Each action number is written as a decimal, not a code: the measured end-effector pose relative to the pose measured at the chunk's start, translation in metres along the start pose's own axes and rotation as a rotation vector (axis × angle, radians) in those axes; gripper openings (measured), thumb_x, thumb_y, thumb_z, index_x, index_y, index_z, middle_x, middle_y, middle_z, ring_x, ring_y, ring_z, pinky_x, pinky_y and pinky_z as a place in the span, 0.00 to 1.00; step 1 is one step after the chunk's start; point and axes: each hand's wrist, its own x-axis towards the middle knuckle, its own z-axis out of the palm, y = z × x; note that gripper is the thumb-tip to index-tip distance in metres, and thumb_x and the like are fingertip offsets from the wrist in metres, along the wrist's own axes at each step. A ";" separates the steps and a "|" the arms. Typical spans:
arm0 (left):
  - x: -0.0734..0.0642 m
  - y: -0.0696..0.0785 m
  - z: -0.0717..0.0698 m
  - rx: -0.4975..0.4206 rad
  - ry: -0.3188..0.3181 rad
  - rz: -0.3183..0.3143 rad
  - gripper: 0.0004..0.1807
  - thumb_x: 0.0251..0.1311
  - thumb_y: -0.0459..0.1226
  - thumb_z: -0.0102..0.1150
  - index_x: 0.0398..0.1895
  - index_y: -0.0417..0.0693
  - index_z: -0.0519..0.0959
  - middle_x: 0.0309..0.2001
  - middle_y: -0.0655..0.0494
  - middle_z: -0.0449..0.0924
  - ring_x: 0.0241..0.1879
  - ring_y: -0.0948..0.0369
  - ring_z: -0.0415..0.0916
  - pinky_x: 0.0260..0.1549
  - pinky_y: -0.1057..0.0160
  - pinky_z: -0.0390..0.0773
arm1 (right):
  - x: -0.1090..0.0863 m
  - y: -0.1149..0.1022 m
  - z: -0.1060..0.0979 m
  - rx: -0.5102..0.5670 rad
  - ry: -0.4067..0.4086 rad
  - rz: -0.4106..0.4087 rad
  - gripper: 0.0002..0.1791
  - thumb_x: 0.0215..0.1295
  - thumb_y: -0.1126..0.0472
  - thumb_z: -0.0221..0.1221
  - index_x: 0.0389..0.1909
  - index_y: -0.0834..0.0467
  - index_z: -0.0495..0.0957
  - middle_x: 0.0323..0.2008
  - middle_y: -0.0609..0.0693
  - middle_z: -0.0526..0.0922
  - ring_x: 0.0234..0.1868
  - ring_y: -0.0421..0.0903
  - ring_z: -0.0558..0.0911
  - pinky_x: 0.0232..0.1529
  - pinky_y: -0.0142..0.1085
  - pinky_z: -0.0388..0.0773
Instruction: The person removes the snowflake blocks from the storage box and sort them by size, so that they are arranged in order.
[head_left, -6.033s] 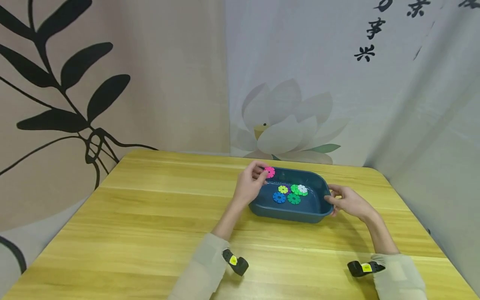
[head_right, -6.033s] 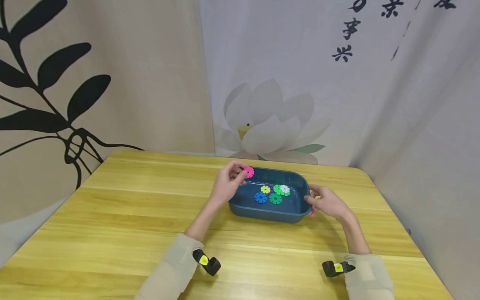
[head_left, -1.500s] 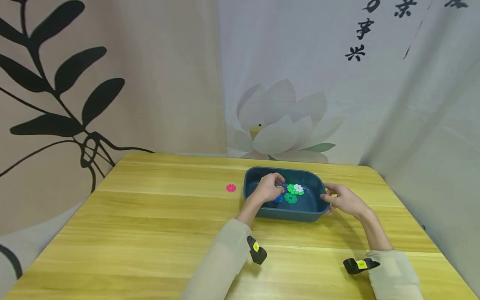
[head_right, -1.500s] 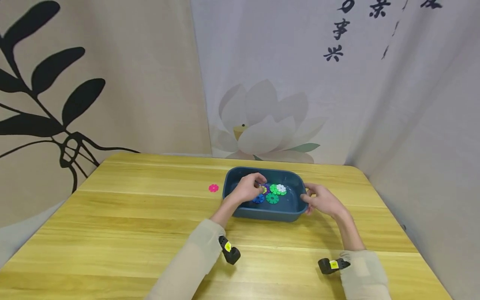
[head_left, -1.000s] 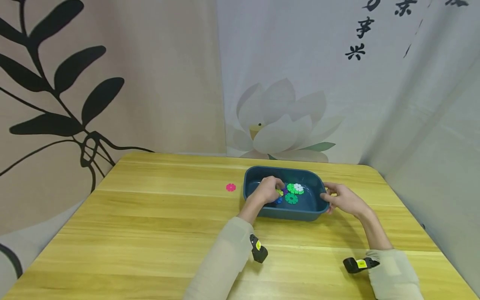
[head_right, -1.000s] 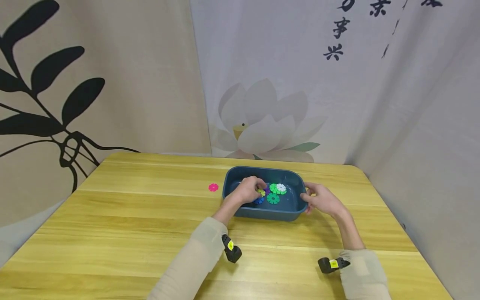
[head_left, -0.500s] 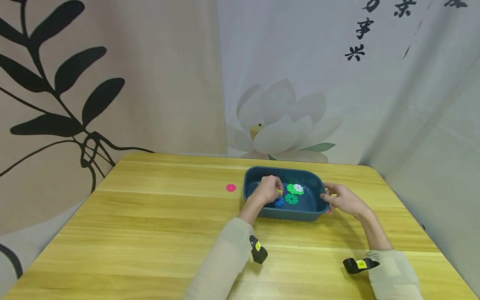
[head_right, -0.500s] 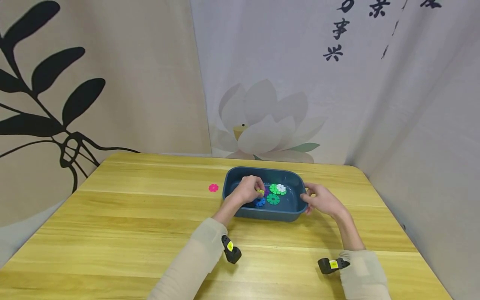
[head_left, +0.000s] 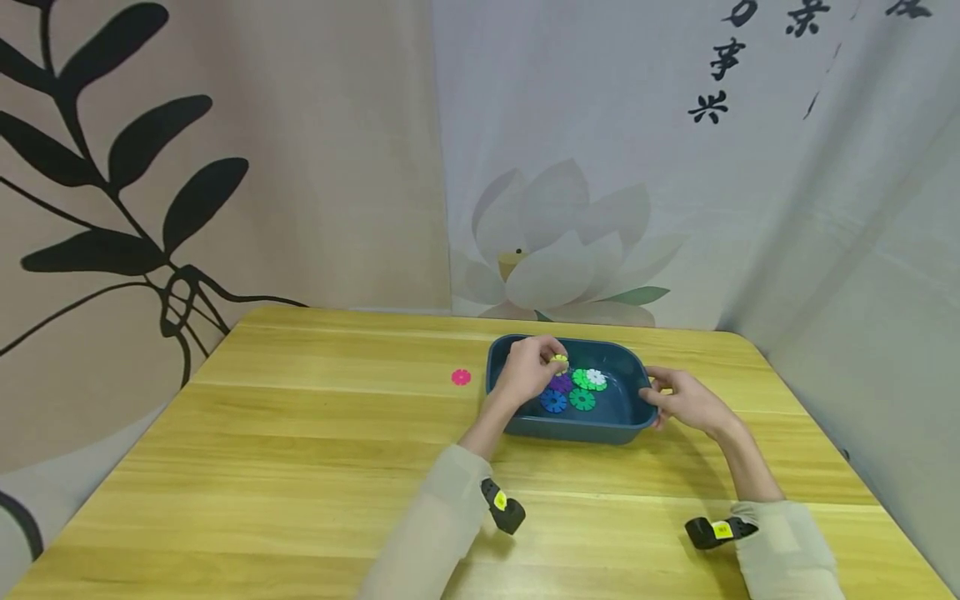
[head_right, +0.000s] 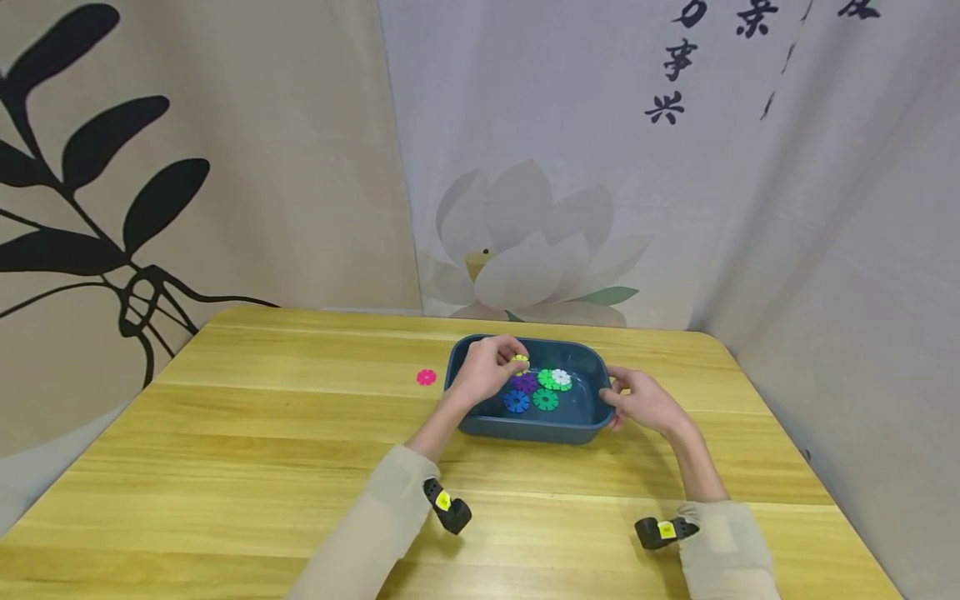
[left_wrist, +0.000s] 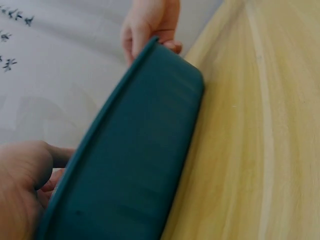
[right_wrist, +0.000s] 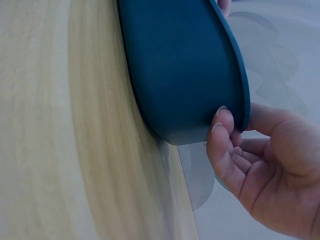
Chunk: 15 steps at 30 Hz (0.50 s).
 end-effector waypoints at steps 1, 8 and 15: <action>-0.001 0.000 -0.002 -0.012 0.009 0.012 0.03 0.65 0.34 0.67 0.40 0.45 0.85 0.29 0.57 0.79 0.30 0.63 0.75 0.33 0.68 0.77 | 0.000 0.000 0.000 0.000 0.002 0.005 0.31 0.76 0.67 0.52 0.70 0.80 0.54 0.30 0.58 0.77 0.22 0.51 0.84 0.30 0.42 0.84; -0.008 -0.002 -0.021 -0.118 0.046 0.064 0.03 0.65 0.32 0.66 0.39 0.42 0.85 0.29 0.54 0.80 0.27 0.63 0.77 0.29 0.69 0.77 | 0.001 0.001 -0.001 0.001 0.012 0.029 0.32 0.76 0.67 0.53 0.71 0.80 0.53 0.31 0.58 0.76 0.22 0.52 0.84 0.31 0.40 0.84; -0.014 -0.008 -0.039 -0.235 0.044 0.031 0.05 0.66 0.30 0.64 0.42 0.38 0.83 0.29 0.51 0.77 0.28 0.50 0.81 0.28 0.67 0.81 | 0.001 -0.001 0.000 -0.004 0.019 0.043 0.32 0.76 0.67 0.53 0.71 0.79 0.53 0.31 0.59 0.76 0.23 0.53 0.84 0.33 0.39 0.84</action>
